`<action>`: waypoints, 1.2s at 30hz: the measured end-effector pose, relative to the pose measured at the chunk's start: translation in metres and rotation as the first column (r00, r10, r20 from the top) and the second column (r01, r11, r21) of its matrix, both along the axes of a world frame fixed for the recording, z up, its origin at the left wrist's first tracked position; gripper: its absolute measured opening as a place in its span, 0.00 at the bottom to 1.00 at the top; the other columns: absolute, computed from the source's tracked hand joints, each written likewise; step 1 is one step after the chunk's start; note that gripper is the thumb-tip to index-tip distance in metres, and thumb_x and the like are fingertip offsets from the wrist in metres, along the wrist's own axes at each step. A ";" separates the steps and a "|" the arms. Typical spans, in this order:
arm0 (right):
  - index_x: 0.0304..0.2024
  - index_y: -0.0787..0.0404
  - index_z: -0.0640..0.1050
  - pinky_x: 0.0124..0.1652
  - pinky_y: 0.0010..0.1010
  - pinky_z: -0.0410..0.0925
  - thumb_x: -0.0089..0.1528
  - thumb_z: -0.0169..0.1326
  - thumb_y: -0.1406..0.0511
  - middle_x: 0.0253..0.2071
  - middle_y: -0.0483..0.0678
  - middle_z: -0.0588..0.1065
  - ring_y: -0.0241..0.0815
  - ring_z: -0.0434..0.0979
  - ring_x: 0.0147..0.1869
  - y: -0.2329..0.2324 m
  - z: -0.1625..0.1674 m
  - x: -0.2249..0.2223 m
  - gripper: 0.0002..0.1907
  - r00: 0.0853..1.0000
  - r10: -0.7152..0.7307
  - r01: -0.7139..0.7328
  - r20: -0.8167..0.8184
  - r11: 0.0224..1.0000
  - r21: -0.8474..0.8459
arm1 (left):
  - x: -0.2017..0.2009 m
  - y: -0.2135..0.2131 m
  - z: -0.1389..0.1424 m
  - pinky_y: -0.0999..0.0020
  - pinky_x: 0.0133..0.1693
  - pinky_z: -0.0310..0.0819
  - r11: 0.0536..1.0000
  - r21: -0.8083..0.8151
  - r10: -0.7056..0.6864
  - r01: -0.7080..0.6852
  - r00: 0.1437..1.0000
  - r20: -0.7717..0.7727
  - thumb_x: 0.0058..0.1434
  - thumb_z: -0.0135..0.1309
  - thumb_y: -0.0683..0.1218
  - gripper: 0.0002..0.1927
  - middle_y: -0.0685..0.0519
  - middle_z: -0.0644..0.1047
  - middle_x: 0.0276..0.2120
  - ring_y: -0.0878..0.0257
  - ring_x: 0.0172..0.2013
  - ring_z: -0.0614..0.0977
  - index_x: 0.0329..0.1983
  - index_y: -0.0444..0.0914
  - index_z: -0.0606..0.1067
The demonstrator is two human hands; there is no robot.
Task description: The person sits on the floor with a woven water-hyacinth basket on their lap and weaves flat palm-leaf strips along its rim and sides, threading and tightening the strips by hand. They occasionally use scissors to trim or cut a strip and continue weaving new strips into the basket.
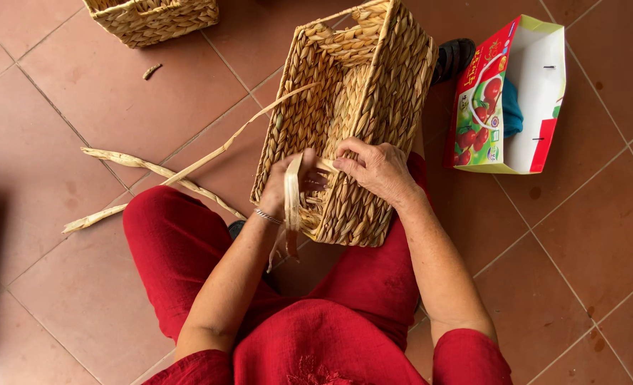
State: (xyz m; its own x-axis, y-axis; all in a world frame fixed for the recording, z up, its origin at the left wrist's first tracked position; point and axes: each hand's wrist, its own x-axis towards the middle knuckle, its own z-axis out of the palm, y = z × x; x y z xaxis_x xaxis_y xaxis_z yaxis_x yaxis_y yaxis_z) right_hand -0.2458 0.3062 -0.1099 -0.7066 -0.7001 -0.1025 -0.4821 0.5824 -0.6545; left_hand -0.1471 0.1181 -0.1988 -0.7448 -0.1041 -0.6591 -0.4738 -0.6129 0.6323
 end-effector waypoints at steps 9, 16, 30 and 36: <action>0.41 0.52 0.79 0.23 0.31 0.65 0.65 0.62 0.59 0.14 0.35 0.69 0.31 0.69 0.17 -0.003 -0.019 0.007 0.07 0.998 -0.059 0.061 0.031 0.995 -0.077 | 0.037 -0.124 0.013 0.66 0.33 0.87 0.862 -0.011 0.494 -0.507 0.844 -0.207 0.65 0.61 0.40 0.06 0.48 0.80 0.29 0.63 0.26 0.82 0.42 0.31 0.79; 0.70 0.40 0.69 0.31 0.29 0.73 0.64 0.62 0.59 0.18 0.38 0.68 0.30 0.71 0.22 0.012 -0.019 0.020 0.31 0.994 -0.010 0.022 0.109 0.993 -0.115 | 0.039 -0.178 0.014 0.63 0.24 0.82 0.605 -0.491 0.611 -0.626 0.761 -0.218 0.59 0.61 0.32 0.44 0.44 0.80 0.28 0.59 0.22 0.81 0.70 0.39 0.47; 0.68 0.38 0.70 0.36 0.30 0.75 0.57 0.63 0.64 0.17 0.37 0.65 0.30 0.71 0.23 0.005 -0.015 0.033 0.36 0.985 -0.126 0.132 0.118 0.990 -0.052 | 0.083 -0.224 0.025 0.48 0.46 0.66 -0.570 -0.804 0.205 0.169 0.977 0.060 0.58 0.73 0.51 0.10 0.48 0.76 0.42 0.53 0.47 0.74 0.35 0.48 0.80; 0.68 0.38 0.70 0.34 0.31 0.74 0.57 0.60 0.65 0.17 0.39 0.64 0.32 0.69 0.22 0.001 -0.013 0.036 0.37 0.976 -0.176 0.182 0.132 0.983 -0.036 | 0.055 -0.143 -0.004 0.55 0.36 0.83 0.961 -0.069 0.256 -0.269 0.954 -0.158 0.70 0.38 0.71 0.34 0.45 0.78 0.36 0.54 0.35 0.83 0.52 0.36 0.69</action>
State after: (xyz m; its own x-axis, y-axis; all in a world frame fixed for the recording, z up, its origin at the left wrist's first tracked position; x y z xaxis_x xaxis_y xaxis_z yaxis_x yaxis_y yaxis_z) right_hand -0.2101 0.3072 -0.1232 -0.8040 -0.5700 -0.1694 -0.2839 0.6182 -0.7329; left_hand -0.0921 -0.0250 -0.2027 -0.7708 -0.3621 -0.5241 -0.2017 -0.6418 0.7399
